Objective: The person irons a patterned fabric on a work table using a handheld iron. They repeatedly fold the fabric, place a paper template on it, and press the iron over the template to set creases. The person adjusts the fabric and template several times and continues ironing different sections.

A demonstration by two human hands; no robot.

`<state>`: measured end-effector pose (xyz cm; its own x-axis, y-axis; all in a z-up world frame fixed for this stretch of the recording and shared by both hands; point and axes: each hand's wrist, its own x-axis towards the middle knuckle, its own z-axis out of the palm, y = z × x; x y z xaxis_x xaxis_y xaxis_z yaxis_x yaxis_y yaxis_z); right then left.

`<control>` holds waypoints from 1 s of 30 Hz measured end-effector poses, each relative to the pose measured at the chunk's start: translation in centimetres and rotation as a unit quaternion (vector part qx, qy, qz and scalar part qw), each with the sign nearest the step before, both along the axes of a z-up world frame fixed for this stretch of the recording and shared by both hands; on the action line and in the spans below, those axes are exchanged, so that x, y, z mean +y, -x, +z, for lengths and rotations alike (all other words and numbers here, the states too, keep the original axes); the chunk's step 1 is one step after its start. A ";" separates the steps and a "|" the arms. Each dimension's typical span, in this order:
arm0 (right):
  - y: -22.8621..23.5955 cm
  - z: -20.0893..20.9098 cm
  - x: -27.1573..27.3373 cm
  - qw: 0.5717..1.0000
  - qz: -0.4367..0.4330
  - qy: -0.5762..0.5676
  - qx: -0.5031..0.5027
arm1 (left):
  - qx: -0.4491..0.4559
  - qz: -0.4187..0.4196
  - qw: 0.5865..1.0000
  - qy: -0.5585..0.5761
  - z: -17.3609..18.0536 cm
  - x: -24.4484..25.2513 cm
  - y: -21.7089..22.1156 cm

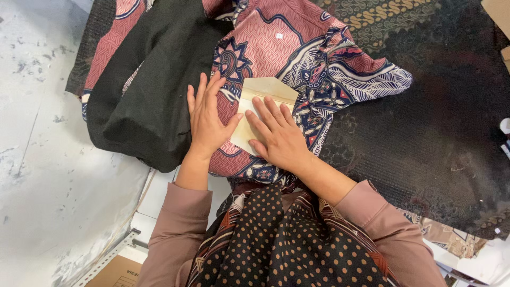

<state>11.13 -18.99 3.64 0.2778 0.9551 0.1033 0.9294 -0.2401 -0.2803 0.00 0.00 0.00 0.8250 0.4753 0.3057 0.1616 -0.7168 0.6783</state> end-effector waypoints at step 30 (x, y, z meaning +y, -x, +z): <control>0.4 0.1 0.8 1.000 0.009 -0.002 -0.028 | -0.030 0.012 0.999 0.033 -0.1 0.1 0.4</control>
<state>10.69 -18.16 3.73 0.2550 0.9592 0.1222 0.9475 -0.2226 -0.2295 -0.43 0.10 -0.12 0.7943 0.5156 0.3215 0.1360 -0.6665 0.7330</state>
